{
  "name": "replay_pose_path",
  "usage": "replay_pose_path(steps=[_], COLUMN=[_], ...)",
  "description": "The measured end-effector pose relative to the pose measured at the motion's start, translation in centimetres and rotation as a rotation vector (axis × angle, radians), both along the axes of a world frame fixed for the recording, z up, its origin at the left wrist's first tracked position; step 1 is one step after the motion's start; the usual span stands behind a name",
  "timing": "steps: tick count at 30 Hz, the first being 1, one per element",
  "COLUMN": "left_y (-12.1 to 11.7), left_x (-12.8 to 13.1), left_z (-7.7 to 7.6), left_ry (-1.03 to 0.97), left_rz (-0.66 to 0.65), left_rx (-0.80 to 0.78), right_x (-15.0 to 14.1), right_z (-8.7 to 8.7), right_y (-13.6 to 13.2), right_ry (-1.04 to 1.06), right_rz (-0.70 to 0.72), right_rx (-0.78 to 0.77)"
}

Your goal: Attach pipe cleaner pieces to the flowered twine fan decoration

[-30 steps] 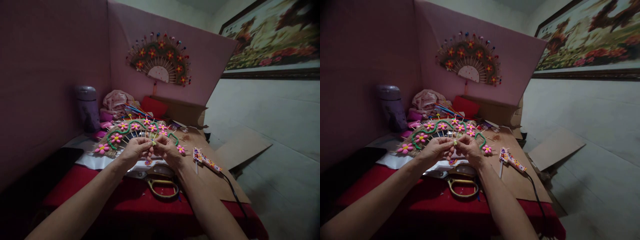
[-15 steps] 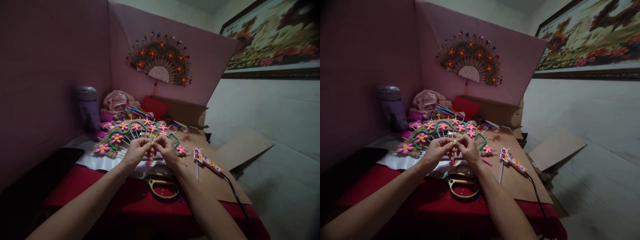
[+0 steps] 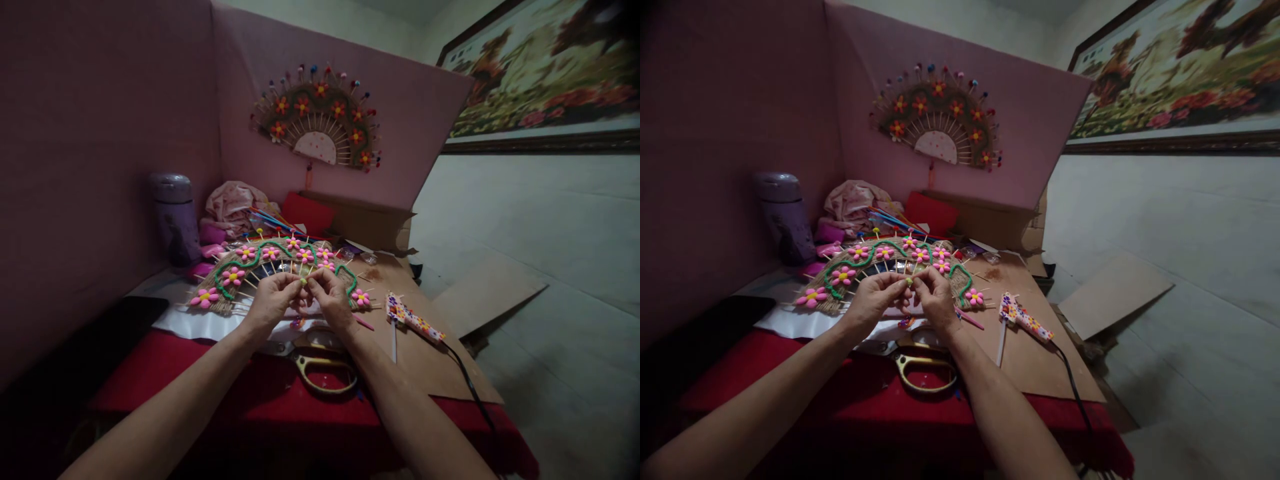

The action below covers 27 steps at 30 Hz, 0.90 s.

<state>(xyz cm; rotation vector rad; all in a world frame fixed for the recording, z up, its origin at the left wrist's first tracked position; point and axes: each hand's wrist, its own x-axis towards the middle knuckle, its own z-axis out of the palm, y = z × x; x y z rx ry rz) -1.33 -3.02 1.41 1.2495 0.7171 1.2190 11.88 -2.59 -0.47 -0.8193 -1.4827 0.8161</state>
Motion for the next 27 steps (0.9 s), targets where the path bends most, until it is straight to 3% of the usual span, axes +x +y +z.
replay_pose_path(steps=[4,9,18,23,27], left_y=[0.6,1.2,1.0,1.0,1.0], left_x=[0.0,0.2,-0.1,-0.1,-0.1], left_z=[-0.7,-2.0,-1.1,-1.4,-1.9], left_ry=[0.046,0.163,0.051,0.163,0.279], left_rz=[0.028,0.217,0.099,0.136,0.22], left_rx=[0.053,0.128,0.052,0.146,0.262], right_x=[-0.1,-0.1,0.0,0.0,0.1], right_z=[-0.1,-0.1,-0.2,0.1,0.5], right_y=[-0.3,-0.5,-0.2,-0.4,-0.5], right_ry=[-0.124,-0.4,-0.279,-0.312,-0.501], right_rz=[-0.073,-0.246,-0.209,-0.203,-0.255], right_rx=[0.062,0.242,0.127,0.126,0.221])
